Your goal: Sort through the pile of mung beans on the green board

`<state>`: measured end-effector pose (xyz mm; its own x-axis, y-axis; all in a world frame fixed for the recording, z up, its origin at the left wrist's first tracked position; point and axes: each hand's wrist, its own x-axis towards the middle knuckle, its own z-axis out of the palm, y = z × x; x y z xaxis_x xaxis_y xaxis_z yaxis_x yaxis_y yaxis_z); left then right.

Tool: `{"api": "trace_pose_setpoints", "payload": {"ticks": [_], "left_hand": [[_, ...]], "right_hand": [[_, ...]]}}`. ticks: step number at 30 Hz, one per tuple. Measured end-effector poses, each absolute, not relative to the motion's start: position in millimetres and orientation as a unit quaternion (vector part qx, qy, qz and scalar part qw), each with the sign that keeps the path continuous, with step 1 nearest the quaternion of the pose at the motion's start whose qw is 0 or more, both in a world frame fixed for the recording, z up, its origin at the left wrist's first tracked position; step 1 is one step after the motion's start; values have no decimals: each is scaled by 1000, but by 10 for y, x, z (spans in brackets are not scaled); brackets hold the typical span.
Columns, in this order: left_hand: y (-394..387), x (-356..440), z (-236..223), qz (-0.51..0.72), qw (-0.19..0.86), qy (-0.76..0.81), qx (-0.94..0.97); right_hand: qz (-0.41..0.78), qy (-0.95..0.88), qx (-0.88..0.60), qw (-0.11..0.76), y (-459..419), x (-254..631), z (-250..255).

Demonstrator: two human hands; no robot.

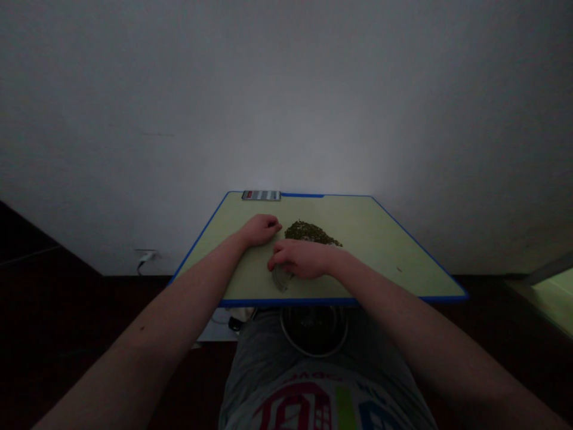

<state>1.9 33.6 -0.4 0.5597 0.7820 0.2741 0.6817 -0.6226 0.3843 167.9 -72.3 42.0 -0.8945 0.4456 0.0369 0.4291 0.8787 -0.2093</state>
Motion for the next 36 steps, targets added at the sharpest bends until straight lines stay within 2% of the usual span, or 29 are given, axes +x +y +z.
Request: {"api": "trace_pose_setpoints", "payload": {"ticks": [16, 28, 36], "left_hand": [[303, 32, 22, 209, 118, 430, 870], [313, 23, 18, 213, 112, 423, 873], [312, 24, 11, 214, 115, 420, 874]], "right_hand": [[120, -945, -299, 51, -845, 2041, 439], [96, -899, -420, 75, -976, 2249, 399], [85, -926, -361, 75, -847, 2018, 379]]}}
